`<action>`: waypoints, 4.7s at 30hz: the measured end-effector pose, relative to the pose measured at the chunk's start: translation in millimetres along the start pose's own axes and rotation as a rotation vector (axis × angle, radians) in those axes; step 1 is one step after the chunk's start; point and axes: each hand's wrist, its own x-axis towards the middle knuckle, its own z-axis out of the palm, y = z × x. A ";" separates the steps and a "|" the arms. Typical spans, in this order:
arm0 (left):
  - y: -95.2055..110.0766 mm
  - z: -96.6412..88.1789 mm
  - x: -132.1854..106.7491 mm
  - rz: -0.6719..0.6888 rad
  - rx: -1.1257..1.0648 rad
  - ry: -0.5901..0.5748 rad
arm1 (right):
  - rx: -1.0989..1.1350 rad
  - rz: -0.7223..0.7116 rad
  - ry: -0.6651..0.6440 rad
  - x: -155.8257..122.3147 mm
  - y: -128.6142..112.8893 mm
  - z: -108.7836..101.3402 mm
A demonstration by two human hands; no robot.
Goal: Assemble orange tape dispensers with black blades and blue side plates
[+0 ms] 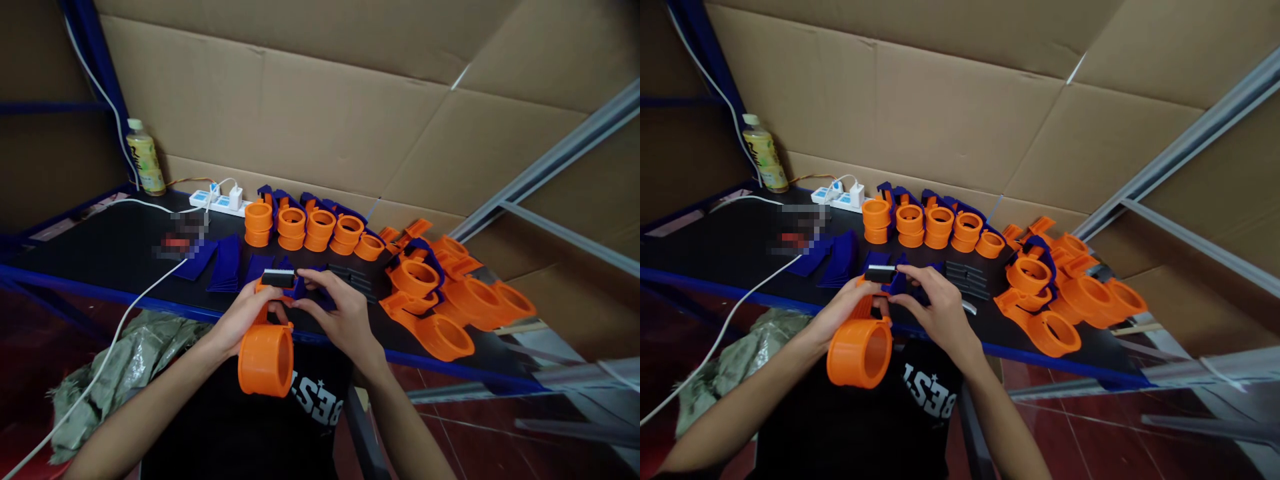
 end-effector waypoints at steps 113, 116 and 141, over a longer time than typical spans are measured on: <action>22.8 -22.9 1.8 0.500 -0.097 0.093 | -0.307 -0.169 0.165 63.9 -27.8 -13.9; 21.1 -23.6 1.2 0.513 -0.074 0.145 | -0.401 -0.334 0.144 45.6 -41.0 -15.6; 6.4 -10.4 -4.8 0.516 -0.050 0.232 | -0.618 -0.545 0.184 26.8 -40.4 -18.1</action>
